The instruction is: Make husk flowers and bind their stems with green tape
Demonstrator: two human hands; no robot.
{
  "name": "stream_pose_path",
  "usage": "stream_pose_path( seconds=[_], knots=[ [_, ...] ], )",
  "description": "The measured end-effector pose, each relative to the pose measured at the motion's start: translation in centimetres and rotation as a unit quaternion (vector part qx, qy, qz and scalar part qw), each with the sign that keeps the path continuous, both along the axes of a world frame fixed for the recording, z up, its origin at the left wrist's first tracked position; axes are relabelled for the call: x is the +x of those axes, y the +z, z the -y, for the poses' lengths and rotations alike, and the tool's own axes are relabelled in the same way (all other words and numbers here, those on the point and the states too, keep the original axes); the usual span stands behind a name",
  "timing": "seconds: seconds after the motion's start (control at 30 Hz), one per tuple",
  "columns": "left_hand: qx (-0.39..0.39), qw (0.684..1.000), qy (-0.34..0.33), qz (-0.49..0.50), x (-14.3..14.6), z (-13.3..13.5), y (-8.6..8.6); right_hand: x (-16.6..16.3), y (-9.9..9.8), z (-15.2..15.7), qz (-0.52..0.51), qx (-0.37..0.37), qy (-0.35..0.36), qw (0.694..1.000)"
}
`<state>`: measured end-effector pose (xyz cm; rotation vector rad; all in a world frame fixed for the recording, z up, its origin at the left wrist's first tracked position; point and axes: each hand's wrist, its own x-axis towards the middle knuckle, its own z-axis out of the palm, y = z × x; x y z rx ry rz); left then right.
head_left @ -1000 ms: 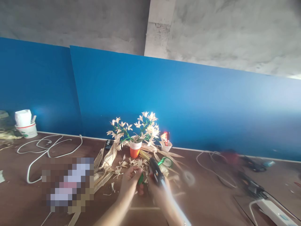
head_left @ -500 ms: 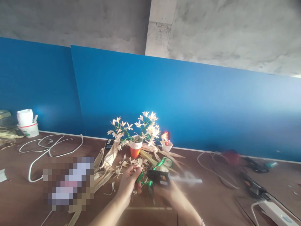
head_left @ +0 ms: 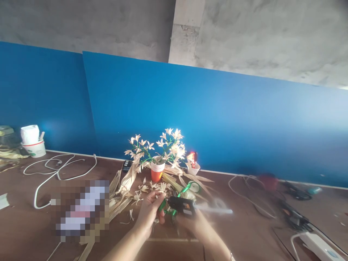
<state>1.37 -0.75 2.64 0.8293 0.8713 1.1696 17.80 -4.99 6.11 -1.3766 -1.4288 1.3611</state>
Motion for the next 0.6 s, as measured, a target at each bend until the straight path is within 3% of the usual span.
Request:
stream_pose_path(
  seconds=[0.6],
  knots=[
    [0.000, 0.999, 0.025, -0.034, 0.1, 0.0, 0.1, 0.0, -1.4, 0.2, 0.087, 0.091, -0.016, 0.992]
  ],
)
